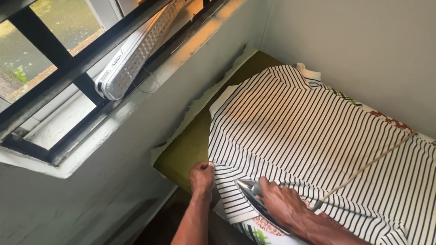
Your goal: Ironing a striped shirt on an ironing board.
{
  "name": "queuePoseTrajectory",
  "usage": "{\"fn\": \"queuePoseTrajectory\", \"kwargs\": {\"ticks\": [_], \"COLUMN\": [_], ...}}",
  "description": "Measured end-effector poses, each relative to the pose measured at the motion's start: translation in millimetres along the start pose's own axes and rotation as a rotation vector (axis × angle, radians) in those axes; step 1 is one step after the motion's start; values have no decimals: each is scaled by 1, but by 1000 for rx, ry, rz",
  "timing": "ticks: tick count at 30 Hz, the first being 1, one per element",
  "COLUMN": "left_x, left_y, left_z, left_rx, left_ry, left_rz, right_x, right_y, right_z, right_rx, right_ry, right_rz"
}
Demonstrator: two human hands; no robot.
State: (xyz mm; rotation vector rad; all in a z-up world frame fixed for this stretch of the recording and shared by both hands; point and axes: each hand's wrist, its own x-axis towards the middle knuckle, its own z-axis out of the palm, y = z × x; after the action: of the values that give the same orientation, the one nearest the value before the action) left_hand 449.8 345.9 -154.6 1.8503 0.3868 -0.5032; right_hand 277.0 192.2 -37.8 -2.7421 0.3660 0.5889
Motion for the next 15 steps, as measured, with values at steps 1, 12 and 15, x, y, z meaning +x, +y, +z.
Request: {"fn": "queuePoseTrajectory", "kwargs": {"ticks": [1, 12, 15], "left_x": [1, 6, 4], "left_y": [-1, -9, -11], "left_z": [1, 3, 1], "left_rx": [1, 45, 135], "left_ry": [-1, 12, 17], "left_rz": [-1, 26, 108], "right_x": [-5, -73, -78], "right_y": [4, 49, 68], "right_z": [3, -11, -7], "right_rx": [0, 76, 78], "right_ry": [-1, -104, -163], "right_rz": [1, 122, 231]}}
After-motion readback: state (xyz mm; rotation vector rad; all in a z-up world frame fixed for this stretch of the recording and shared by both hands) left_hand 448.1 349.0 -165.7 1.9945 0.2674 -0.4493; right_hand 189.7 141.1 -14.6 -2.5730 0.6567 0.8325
